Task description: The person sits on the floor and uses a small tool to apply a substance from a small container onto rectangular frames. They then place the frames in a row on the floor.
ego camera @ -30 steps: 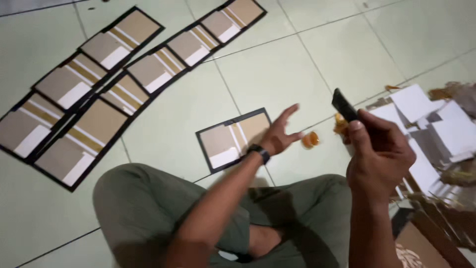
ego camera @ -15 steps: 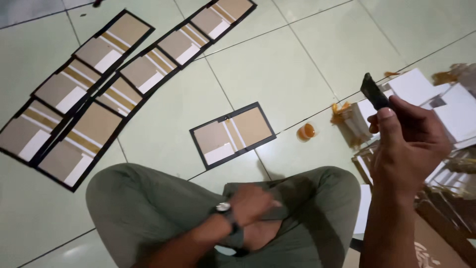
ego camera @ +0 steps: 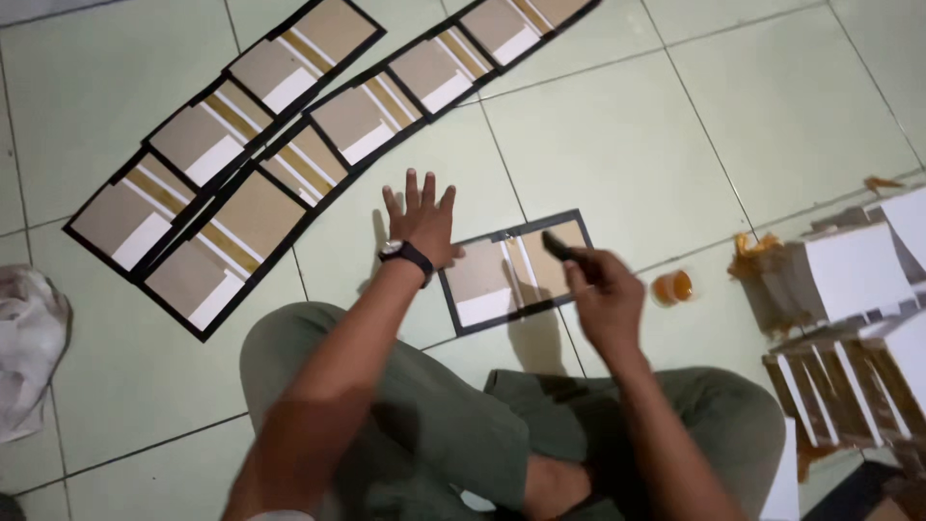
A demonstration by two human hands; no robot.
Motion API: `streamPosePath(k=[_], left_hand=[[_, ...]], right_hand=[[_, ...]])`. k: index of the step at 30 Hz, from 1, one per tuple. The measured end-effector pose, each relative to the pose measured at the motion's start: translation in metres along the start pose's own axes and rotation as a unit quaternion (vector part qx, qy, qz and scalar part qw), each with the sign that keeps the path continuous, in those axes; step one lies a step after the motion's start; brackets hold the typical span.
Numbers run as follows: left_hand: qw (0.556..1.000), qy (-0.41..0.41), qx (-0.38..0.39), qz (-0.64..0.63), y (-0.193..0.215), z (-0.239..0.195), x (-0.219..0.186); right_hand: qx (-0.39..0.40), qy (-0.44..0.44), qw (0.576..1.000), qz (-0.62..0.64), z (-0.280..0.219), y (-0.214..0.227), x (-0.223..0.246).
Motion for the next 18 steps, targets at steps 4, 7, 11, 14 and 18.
streamPosePath(k=[4, 7, 11, 14, 18], left_hand=[[0.997, 0.045, 0.03, -0.056, -0.023, 0.006, 0.008], [0.996, 0.033, 0.033, -0.074, -0.026, 0.01, 0.003], [0.996, 0.035, 0.034, -0.074, -0.035, 0.018, 0.002], [0.995, 0.037, 0.052, -0.076, -0.033, 0.017, 0.0], [0.993, 0.042, 0.064, -0.089, -0.038, 0.021, -0.001]], right_hand=[[0.082, -0.029, 0.991, -0.106, 0.004, -0.051, -0.028], [0.088, 0.039, 0.984, -0.151, 0.01, -0.071, -0.038], [0.112, 0.072, 0.969, -0.206, 0.016, -0.086, -0.051], [0.131, 0.064, 0.96, -0.24, 0.017, -0.091, -0.051], [0.171, 0.028, 0.956, -0.237, 0.018, -0.098, -0.045]])
Point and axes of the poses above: each hand's wrist, its own z-axis towards the middle knuckle, its own y-axis out of the back of the hand, x = y × z, the point moved 9 cm from there along z, towards the middle knuckle, and after that the axes turned 2 degrees about -x, right-handed, at the moved point
